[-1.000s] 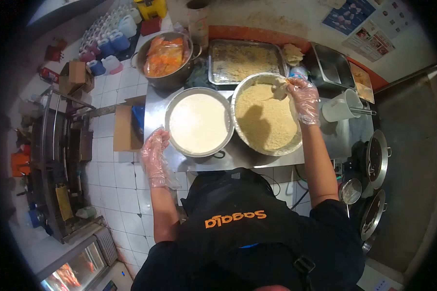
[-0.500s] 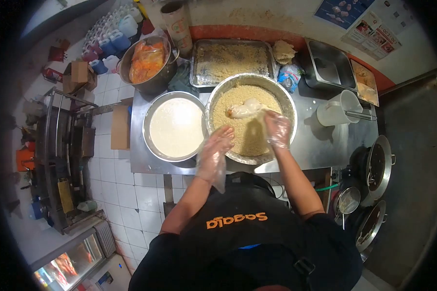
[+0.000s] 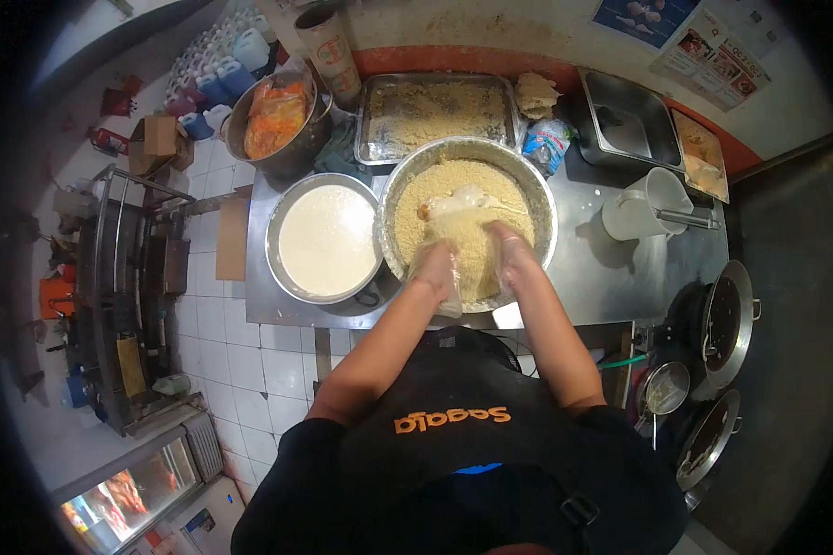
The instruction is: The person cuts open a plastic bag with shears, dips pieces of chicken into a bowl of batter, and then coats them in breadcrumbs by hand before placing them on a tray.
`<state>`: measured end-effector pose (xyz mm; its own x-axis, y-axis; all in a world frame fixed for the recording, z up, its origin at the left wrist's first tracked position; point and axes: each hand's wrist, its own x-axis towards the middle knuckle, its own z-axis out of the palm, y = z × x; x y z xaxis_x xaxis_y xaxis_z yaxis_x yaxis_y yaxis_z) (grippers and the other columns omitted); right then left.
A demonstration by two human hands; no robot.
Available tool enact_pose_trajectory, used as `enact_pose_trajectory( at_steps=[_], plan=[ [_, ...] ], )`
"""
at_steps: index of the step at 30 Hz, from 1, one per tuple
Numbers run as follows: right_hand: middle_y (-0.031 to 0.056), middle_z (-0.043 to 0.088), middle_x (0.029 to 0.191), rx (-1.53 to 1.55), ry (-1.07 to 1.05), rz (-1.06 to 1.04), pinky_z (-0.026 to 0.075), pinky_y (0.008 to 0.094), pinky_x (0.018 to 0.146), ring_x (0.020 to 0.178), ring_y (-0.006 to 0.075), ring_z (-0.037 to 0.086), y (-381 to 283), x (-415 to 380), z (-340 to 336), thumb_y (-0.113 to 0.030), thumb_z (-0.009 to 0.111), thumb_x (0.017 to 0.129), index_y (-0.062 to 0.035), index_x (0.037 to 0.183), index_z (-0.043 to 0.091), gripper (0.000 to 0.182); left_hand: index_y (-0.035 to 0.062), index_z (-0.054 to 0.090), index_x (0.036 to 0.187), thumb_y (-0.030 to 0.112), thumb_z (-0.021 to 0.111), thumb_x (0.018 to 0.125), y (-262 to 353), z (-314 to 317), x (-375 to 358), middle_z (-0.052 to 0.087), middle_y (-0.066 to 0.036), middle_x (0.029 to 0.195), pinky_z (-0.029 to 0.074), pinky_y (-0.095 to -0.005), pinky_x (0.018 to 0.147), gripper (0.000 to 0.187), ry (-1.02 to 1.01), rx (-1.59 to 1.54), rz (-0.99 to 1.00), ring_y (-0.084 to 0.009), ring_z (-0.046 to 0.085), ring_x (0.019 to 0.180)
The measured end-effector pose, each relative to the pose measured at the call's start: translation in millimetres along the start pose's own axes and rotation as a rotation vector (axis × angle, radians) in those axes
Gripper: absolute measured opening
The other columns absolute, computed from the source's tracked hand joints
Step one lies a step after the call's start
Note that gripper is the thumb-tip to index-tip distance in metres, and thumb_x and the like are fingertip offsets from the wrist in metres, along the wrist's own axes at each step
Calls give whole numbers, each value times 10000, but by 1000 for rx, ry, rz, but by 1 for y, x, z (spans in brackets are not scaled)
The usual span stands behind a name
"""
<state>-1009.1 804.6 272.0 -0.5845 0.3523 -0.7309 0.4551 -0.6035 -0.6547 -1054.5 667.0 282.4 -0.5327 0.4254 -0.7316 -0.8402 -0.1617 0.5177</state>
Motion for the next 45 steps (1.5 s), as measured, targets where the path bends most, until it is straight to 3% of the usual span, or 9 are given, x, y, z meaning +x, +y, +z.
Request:
enact_pose_trajectory(
  at_steps=[3,9,14,16,19,21,22,40,45],
  plan=[
    [45,601,954,311,-96,-63,444,373,736,891,217,550,6,25,-23,-284,633,811,-58,968,624,275,10,542,1131,201,580,777,11,-17,0,553,-103,981,469,-372,710,404,-22,89,235,-206,542,872],
    [183,633,1001,-1421,21,-522,465,396,827,949,344,588,22,33,-18,-218,606,767,-108,924,671,203,50,613,972,267,570,789,-20,-31,48,557,-93,973,430,-358,760,287,156,215,84,-184,506,889],
    [115,590,867,-422,58,-411,471,354,738,833,223,585,55,48,-3,-205,610,793,2,1070,590,346,37,580,1132,272,548,805,-19,-33,46,558,-95,970,428,-374,763,405,85,202,65,-183,492,865],
    [140,595,932,133,55,-287,476,355,776,898,220,585,23,16,5,-201,596,802,13,1162,563,420,-28,472,1286,219,528,807,16,-2,-14,567,-149,1120,424,-405,892,542,37,380,416,-250,529,1011],
    [196,574,1128,-787,70,-571,440,445,904,1092,267,542,1,22,2,-202,591,802,4,1288,481,539,-58,374,1370,173,488,829,22,-20,16,477,-193,1345,320,-426,1067,599,233,1477,1202,-305,458,1241],
    [239,535,1240,-1717,41,-1168,328,558,1015,1238,353,453,11,40,15,-211,589,790,6,1315,460,582,-28,381,1378,186,490,836,20,-19,43,416,-201,1400,260,-441,1105,593,182,1732,1159,-326,385,1303],
    [243,467,1348,-1917,-39,-849,204,567,1096,1316,401,363,9,36,28,-239,572,796,-4,1366,420,635,2,388,1385,199,492,842,19,-20,52,356,-210,1454,200,-457,1142,587,129,1983,1105,-347,312,1364],
    [151,378,1458,-2071,-236,-388,101,557,1138,1406,310,251,-44,18,42,-254,531,842,-62,1401,400,606,-62,337,1398,178,504,875,20,-11,60,274,-220,1495,246,-386,1141,599,13,2150,769,-305,303,1382],
    [114,330,1499,-2005,-180,-631,66,599,1127,1419,282,229,31,45,28,-268,505,857,-86,1388,422,567,-38,416,1366,171,505,831,1,-40,61,401,-211,1425,298,-389,1111,581,100,2100,727,-322,391,1327]
  ],
)
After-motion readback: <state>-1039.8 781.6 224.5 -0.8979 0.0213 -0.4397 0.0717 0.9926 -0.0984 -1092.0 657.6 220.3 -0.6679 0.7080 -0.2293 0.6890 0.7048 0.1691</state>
